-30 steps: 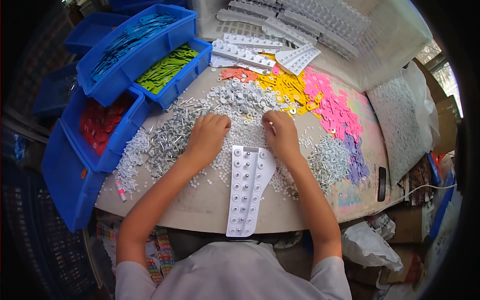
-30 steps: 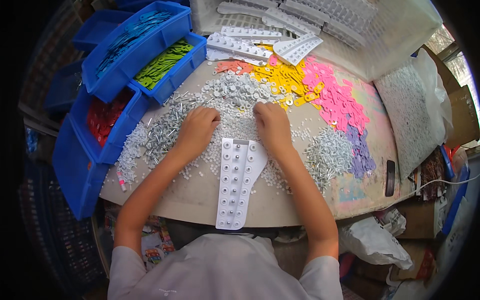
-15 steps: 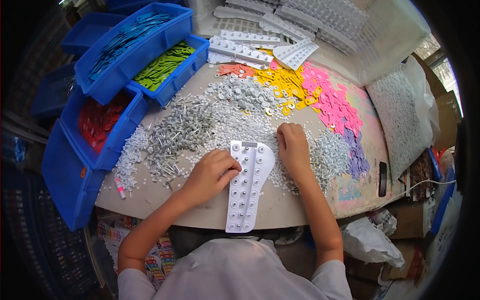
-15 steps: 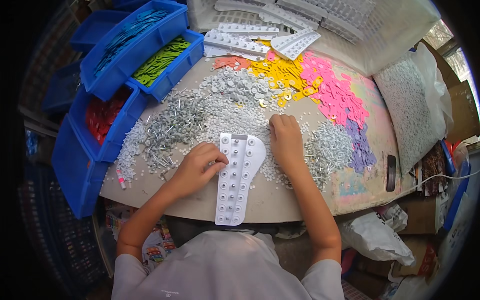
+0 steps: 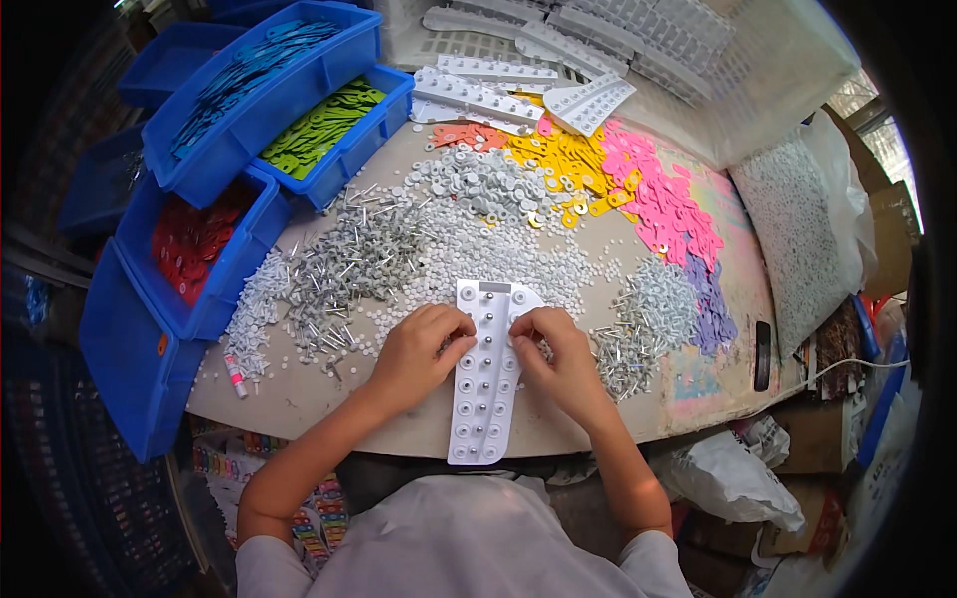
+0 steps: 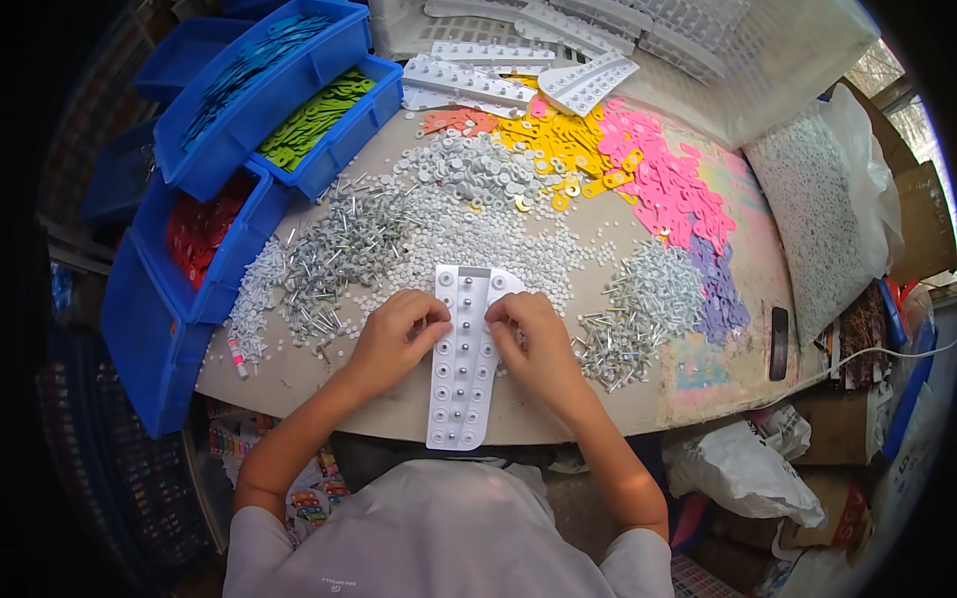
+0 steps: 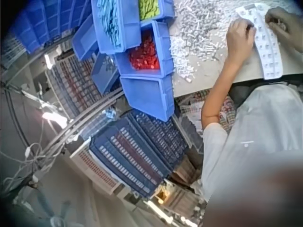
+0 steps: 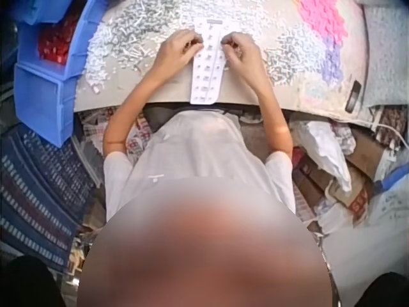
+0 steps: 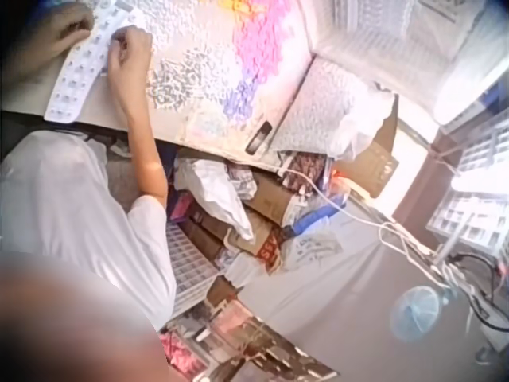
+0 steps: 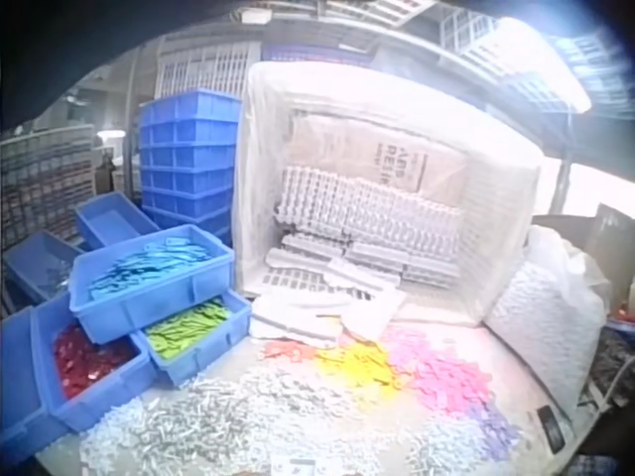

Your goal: Assembling a toy xylophone by attaching colored keys and white plastic components to a base.

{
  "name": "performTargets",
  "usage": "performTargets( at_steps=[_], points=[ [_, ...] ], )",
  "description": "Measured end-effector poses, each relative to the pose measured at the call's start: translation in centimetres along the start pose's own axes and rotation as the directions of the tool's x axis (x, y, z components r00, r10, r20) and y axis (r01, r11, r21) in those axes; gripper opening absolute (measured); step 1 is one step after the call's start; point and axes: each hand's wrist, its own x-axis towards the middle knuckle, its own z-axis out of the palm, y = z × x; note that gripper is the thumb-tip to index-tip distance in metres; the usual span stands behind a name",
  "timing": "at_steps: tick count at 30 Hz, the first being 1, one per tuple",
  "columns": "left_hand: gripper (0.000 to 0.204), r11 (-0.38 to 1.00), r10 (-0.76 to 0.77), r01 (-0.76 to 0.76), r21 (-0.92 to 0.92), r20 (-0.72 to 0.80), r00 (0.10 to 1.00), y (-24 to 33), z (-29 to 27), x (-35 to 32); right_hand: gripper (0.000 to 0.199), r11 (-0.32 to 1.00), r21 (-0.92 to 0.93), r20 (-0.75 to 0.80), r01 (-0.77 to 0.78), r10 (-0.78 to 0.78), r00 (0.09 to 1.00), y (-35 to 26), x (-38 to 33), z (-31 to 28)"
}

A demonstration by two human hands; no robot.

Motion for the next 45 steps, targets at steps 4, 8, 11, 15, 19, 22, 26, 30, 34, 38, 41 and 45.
performTargets(
  at_steps=[4,8,11,15,19,22,26,30,34,38,41,45],
  points=[
    [0.013,0.792,0.432,-0.389,0.47,0.018,0.902,-0.5,-0.2,-0.8,0.009,0.997,-0.075,-0.083,-0.005,-0.001,0.997,-0.3,-0.4,1.0],
    [0.016,0.725,0.449,-0.402,0.56,0.06,0.892,-0.4,0.0,-1.2,0.014,0.916,-0.335,-0.146,0.222,-0.283,0.948,1.0,-1.0,2.2],
    [0.018,0.848,0.406,-0.352,0.397,-0.059,0.912,-0.7,0.3,-1.1,0.016,0.924,-0.31,-0.235,0.223,-0.301,0.924,1.8,-1.6,2.7],
    [0.019,0.999,0.045,-0.047,-0.01,-0.139,0.989,-0.4,0.9,-1.3,0.016,0.924,-0.308,-0.245,0.227,-0.308,0.919,1.7,-1.5,2.6],
    [0.022,0.932,0.292,-0.253,0.261,-0.124,0.948,-0.4,0.5,-1.1,0.016,0.921,-0.307,-0.226,0.239,-0.314,0.922,1.6,-1.4,2.5],
    [0.024,0.744,0.508,-0.463,0.481,0.043,0.861,0.2,-0.4,-0.9,0.016,0.919,-0.312,-0.223,0.24,-0.316,0.922,1.7,-1.4,2.5],
    [0.023,0.753,0.479,-0.433,0.496,0.038,0.877,0.2,-0.5,-1.1,0.016,0.92,-0.313,-0.223,0.238,-0.315,0.923,1.7,-1.4,2.5],
    [0.013,0.945,0.251,-0.215,0.246,-0.122,0.96,0.2,0.2,-1.0,0.017,0.93,-0.292,-0.21,0.224,-0.291,0.933,1.9,-1.5,2.5],
    [0.009,0.985,0.116,-0.1,0.138,-0.115,0.987,0.5,0.3,-0.7,0.017,0.934,-0.281,-0.199,0.22,-0.281,0.939,1.8,-1.4,2.4],
    [0.011,0.997,0.028,-0.024,0.07,-0.055,0.998,0.4,-0.6,0.9,0.014,0.963,-0.208,-0.104,0.17,-0.195,0.975,0.9,-0.9,1.0],
    [0.011,0.995,-0.088,0.089,0.043,-0.027,0.996,-0.4,-1.4,4.1,0.014,0.989,-0.068,-0.049,0.134,-0.137,0.989,1.3,0.4,-0.8],
    [0.007,0.989,-0.03,0.044,0.143,-0.099,0.995,-2.5,-2.0,8.9,0.013,0.979,-0.131,-0.154,0.154,-0.173,0.973,2.0,4.3,-2.2]
  ],
)
